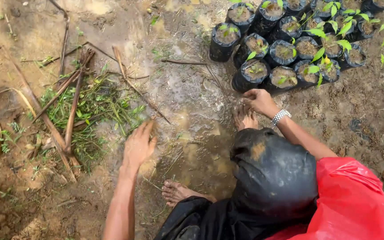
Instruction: The person arranges numerous small potted seedlings in black plastic bags on a muddy ground. They pick up the seedlings by hand, move them into organized rows, and occasionally clear away weeds or debris from the area.
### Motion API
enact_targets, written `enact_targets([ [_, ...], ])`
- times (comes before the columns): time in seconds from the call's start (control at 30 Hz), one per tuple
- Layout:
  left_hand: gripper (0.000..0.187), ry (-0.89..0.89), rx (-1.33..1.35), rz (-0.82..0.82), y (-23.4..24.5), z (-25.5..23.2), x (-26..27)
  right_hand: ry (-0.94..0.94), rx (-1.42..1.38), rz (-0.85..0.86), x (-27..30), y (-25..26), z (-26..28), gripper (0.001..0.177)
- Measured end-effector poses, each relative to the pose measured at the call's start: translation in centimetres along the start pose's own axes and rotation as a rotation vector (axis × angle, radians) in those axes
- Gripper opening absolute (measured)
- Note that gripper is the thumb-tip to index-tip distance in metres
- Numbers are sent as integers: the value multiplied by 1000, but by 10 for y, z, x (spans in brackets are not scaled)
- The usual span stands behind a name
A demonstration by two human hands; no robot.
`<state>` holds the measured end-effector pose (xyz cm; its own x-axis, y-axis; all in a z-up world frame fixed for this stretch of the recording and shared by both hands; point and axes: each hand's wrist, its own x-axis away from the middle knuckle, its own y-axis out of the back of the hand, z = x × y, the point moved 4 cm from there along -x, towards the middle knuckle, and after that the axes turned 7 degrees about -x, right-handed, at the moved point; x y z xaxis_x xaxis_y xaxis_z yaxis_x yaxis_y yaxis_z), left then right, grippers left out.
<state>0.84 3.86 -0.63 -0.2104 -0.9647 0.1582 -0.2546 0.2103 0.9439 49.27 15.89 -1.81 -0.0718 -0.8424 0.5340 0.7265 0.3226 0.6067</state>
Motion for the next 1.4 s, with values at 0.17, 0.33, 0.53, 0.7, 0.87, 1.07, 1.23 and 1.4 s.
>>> enact_targets([
  [0.17, 72, 119, -14, 121, 79, 0, -33, 18, 59, 284, 17, -1, 54, 49],
  [0.33, 84, 175, 0, 298, 94, -37, -119, 322, 104, 494, 1, -1, 94, 50],
  [0.53, 98, 52, -130, 582, 125, -132, -225, 374, -184, 540, -15, 61, 134, 47],
  [0.7, 122, 71, 126, 474, 137, -181, -278, 426, -165, 159, -68, 109, 140, 57],
  [0.87, 142, 60, 187, 373, 99, -205, -317, 520, 100, 52, -104, 134, 196, 83],
  [1.07, 137, -11, 363, 226, 69, -225, -348, 420, 381, 250, -169, 134, 211, 117],
  [1.23, 117, -63, 332, 181, 61, -228, -362, 387, 690, 397, -176, 128, 230, 114],
  [1.4, 106, -105, 292, 194, 39, -213, -367, 391, 743, 359, -184, 113, 234, 101],
])
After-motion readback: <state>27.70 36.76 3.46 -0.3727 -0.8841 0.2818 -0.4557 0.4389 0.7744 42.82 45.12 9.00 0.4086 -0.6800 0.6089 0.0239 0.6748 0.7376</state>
